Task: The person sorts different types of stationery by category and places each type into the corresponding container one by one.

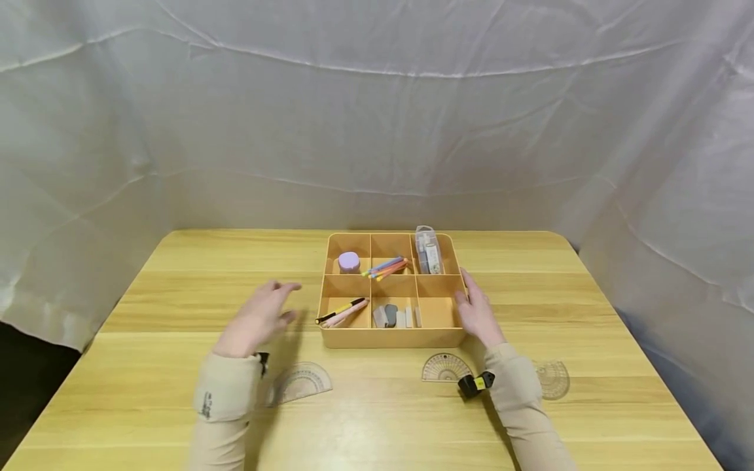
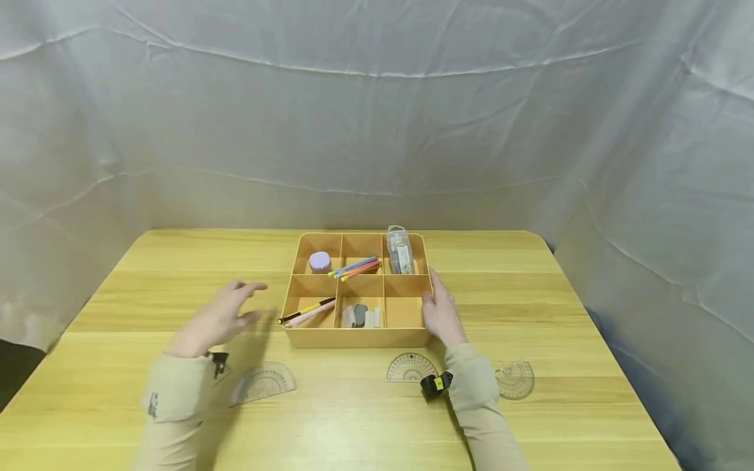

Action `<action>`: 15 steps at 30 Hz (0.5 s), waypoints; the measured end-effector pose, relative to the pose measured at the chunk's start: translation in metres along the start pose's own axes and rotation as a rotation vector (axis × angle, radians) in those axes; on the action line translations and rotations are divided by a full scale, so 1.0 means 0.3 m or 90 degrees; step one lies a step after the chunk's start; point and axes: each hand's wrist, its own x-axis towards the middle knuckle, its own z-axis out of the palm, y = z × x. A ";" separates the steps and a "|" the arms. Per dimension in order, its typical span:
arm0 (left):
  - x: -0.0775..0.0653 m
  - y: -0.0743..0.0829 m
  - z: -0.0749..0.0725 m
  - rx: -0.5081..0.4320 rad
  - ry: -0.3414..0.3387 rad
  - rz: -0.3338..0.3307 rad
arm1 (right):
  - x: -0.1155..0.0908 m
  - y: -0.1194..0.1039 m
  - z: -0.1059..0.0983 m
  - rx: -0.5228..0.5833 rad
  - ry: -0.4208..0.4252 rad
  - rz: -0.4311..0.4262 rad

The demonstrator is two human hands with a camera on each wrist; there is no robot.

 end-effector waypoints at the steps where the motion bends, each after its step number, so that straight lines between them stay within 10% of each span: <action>1: -0.009 -0.029 -0.014 -0.002 -0.022 -0.028 | 0.000 -0.002 -0.002 -0.001 0.002 0.000; 9: -0.038 -0.213 -0.050 -0.124 -0.147 -0.212 | 0.000 -0.001 -0.002 -0.001 -0.001 0.001; 15: -0.053 -0.276 -0.035 -0.165 -0.189 -0.265 | -0.001 0.006 -0.001 -0.004 -0.006 -0.005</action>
